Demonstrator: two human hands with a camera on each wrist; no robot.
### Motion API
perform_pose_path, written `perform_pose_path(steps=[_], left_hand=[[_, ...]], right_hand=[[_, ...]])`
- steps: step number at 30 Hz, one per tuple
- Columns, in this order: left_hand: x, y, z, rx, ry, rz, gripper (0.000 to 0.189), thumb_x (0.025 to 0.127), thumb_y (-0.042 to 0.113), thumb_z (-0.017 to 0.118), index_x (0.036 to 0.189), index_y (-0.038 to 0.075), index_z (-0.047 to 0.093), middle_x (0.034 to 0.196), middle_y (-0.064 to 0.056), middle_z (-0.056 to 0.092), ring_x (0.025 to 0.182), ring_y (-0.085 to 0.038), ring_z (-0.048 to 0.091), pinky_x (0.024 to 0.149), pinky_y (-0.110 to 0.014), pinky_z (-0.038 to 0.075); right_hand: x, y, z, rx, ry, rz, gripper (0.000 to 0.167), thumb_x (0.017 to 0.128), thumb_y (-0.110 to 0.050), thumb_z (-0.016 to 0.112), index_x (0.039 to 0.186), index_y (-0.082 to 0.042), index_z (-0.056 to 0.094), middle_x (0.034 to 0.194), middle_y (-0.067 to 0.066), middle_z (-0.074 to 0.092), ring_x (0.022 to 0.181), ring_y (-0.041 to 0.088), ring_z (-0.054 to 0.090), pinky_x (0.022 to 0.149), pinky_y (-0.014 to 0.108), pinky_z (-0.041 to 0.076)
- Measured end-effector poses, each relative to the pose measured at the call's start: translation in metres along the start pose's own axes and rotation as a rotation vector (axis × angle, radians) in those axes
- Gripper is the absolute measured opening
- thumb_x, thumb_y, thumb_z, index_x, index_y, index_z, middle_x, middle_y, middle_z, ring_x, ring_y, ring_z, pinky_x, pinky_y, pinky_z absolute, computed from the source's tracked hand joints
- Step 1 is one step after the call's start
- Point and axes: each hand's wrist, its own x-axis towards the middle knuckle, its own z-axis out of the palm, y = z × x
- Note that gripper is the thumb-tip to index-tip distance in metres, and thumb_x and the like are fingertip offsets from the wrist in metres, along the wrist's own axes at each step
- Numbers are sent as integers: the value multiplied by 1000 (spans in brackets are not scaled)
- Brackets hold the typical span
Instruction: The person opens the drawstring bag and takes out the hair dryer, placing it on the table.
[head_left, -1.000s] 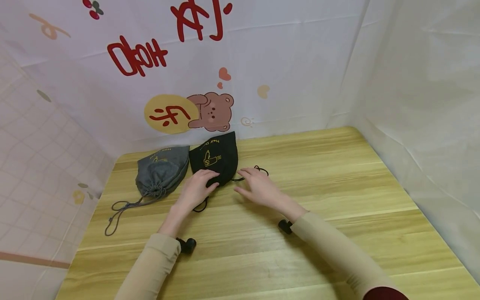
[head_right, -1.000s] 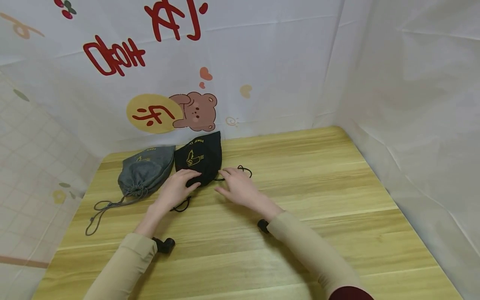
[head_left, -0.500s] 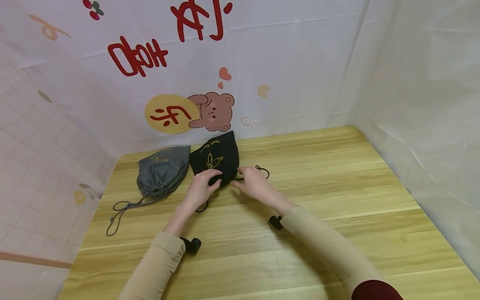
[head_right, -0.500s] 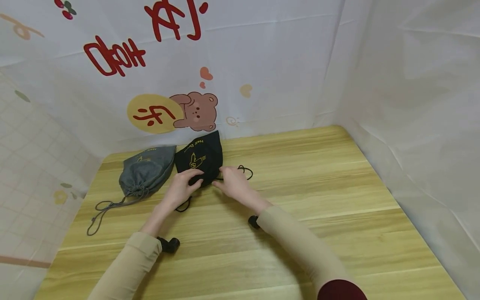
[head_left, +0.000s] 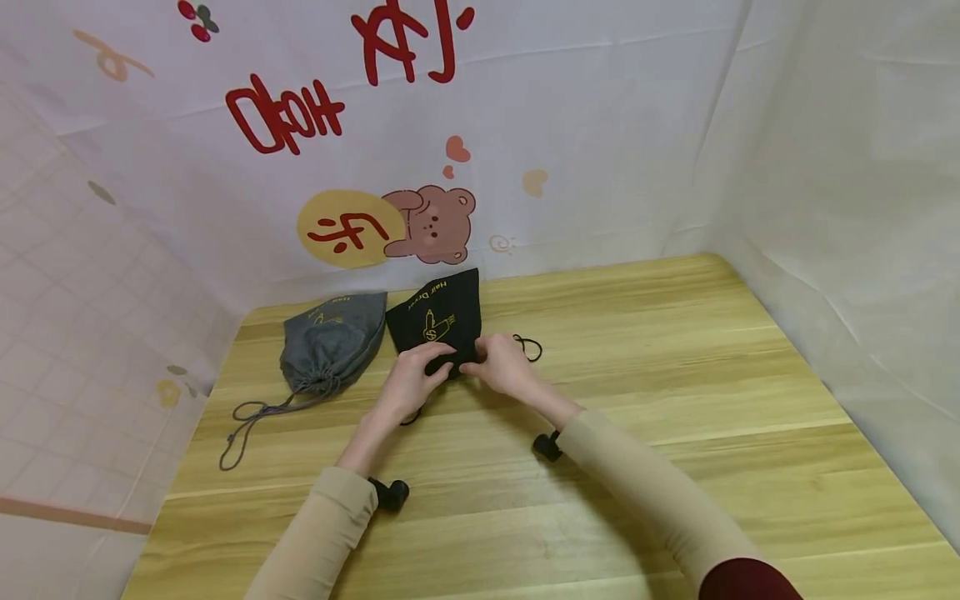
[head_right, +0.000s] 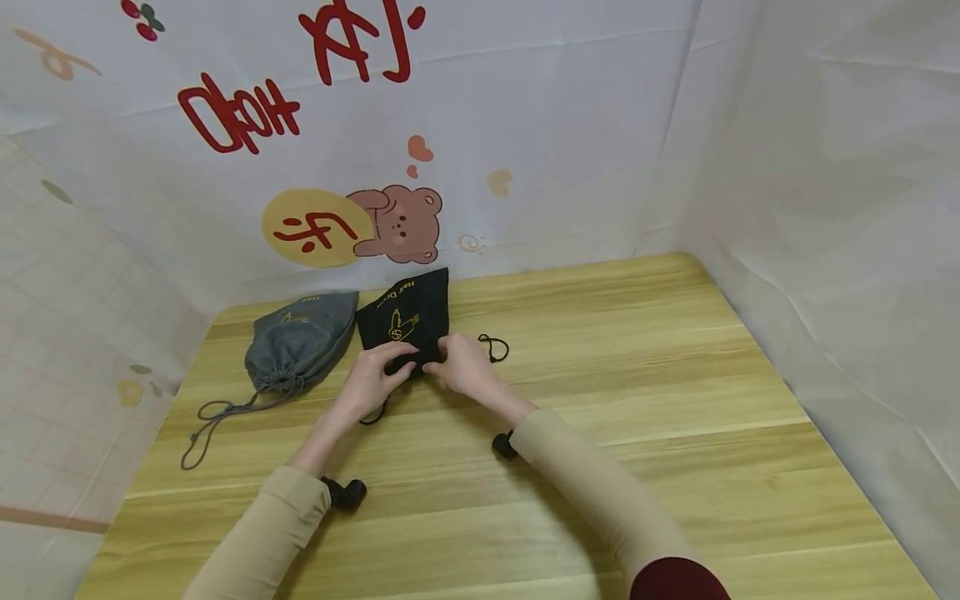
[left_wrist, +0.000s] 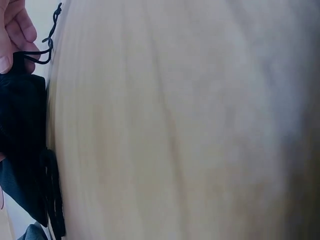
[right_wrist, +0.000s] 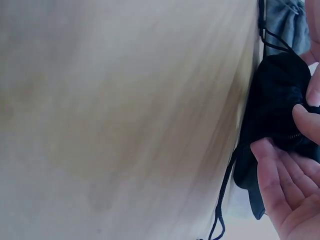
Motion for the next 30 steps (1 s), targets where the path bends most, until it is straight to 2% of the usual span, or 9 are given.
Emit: perform_pose_path(steps=[4, 17, 25, 30], left_hand=[[0, 1, 3, -12, 3, 7, 22, 96, 8, 75, 118, 4, 77, 124, -16, 77, 117, -34, 74, 101, -47, 60], [6, 15, 11, -25, -11, 65, 20, 96, 7, 76, 116, 4, 78, 120, -15, 78, 115, -31, 74, 101, -45, 60], [10, 34, 16, -56, -56, 100, 20, 96, 7, 75, 116, 3, 77, 119, -15, 78, 115, -31, 74, 100, -44, 61], [10, 46, 21, -44, -85, 137, 20, 95, 7, 76, 115, 4, 78, 117, -13, 78, 112, -29, 75, 98, -43, 61]], right_hand=[[-1, 2, -2, 31, 11, 12, 14, 88, -20, 85, 81, -11, 79, 77, 4, 80, 70, 13, 72, 66, 23, 52], [-15, 8, -17, 39, 35, 22, 13, 88, -17, 85, 77, -12, 79, 72, 2, 79, 65, 8, 67, 65, 21, 49], [-32, 17, -32, 54, 44, 25, 16, 86, -14, 86, 73, -10, 77, 73, 4, 79, 64, 6, 66, 65, 22, 51], [-45, 24, -42, 35, 39, 34, 19, 86, -14, 86, 73, -10, 74, 73, 4, 78, 64, 6, 65, 65, 24, 51]])
